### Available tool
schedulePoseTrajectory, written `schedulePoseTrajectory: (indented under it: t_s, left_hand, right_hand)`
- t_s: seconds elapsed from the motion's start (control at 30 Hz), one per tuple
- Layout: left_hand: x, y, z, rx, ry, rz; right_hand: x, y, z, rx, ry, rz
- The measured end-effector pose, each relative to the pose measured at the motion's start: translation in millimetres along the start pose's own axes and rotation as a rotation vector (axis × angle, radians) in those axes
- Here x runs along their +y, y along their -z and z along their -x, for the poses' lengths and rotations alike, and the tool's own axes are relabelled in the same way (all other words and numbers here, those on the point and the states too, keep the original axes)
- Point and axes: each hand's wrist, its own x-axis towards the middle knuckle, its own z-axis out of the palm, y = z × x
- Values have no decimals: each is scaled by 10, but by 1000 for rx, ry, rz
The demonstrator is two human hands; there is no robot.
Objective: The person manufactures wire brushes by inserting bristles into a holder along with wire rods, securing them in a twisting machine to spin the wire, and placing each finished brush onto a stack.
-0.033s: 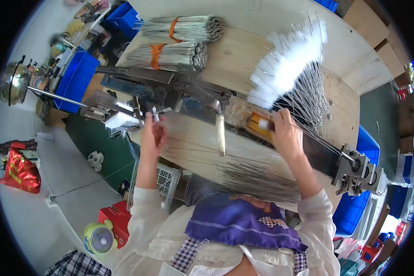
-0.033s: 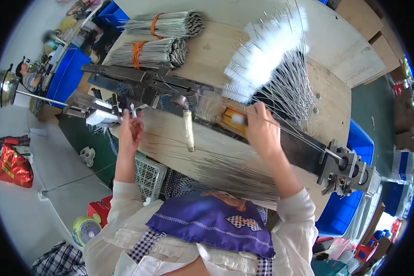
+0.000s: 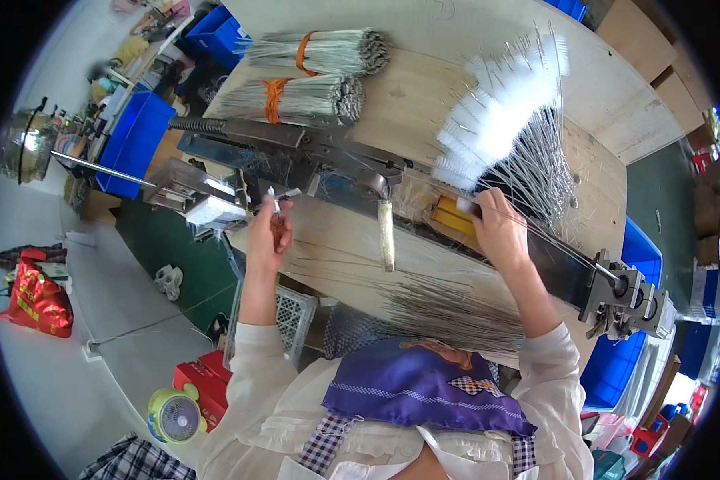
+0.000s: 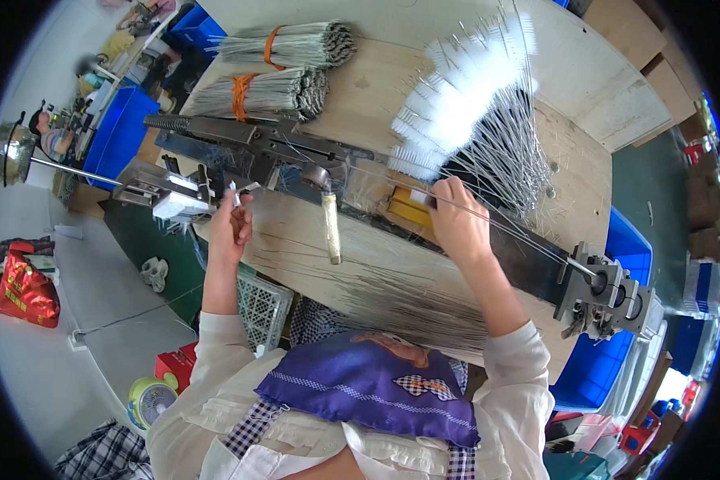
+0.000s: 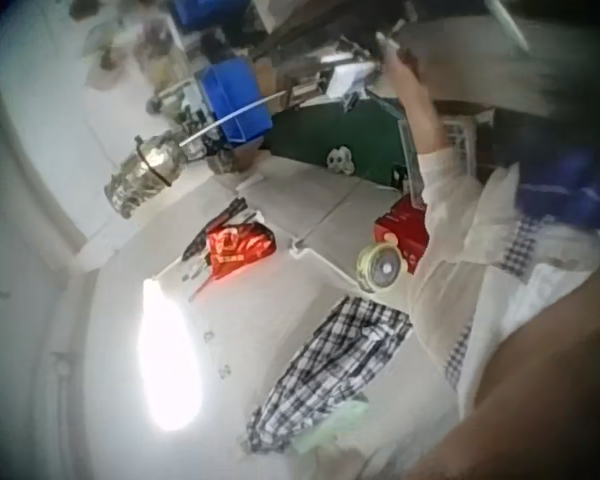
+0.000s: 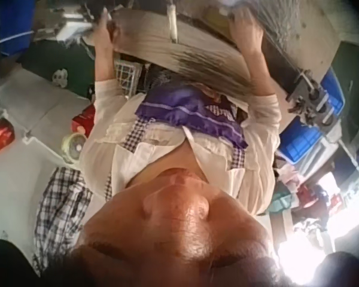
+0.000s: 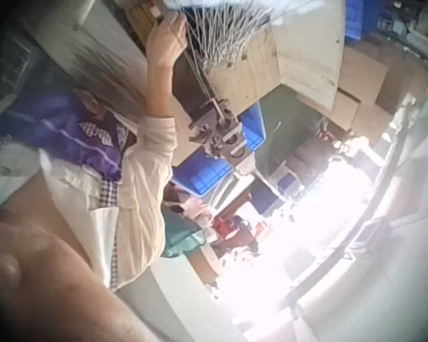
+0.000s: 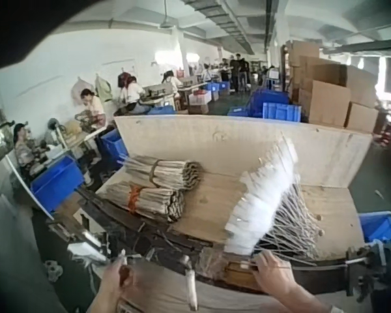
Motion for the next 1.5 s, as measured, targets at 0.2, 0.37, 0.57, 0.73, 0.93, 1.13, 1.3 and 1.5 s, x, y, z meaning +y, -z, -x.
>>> schedulePoseTrajectory:
  t_s: [0.2,0.37,0.57,0.73,0.93,1.13,1.3,1.5]
  left_hand:
    - [-344,-95,-50,60,-150,193]
    - [-376,-647,493,151,-392,107]
    - [-118,-2621,1163,-1281,302,8]
    - [-604,-3095,948,-1058,604,23]
    - [-412,-2275,717,-687,162,138]
    - [-283,-2120,722,-559,97,79]
    - [-351,-2048,719,-594,92,80]
    - [-457,-2273,847,-709,180,196]
  right_hand:
    - [108,325,240,-76,50,-81]
    - [109,1125,717,11,-189,-405]
    - [343,1457,565,459,-473,-594]
    - [249,1431,382,414,-410,-488]
    - [332,1210,122,225,-252,-207]
    - [-119,603,-386,-180,172,-288]
    - [-7,937,-295,-167,248,-447]
    - [68,1077,-491,-652,-366,-1001]
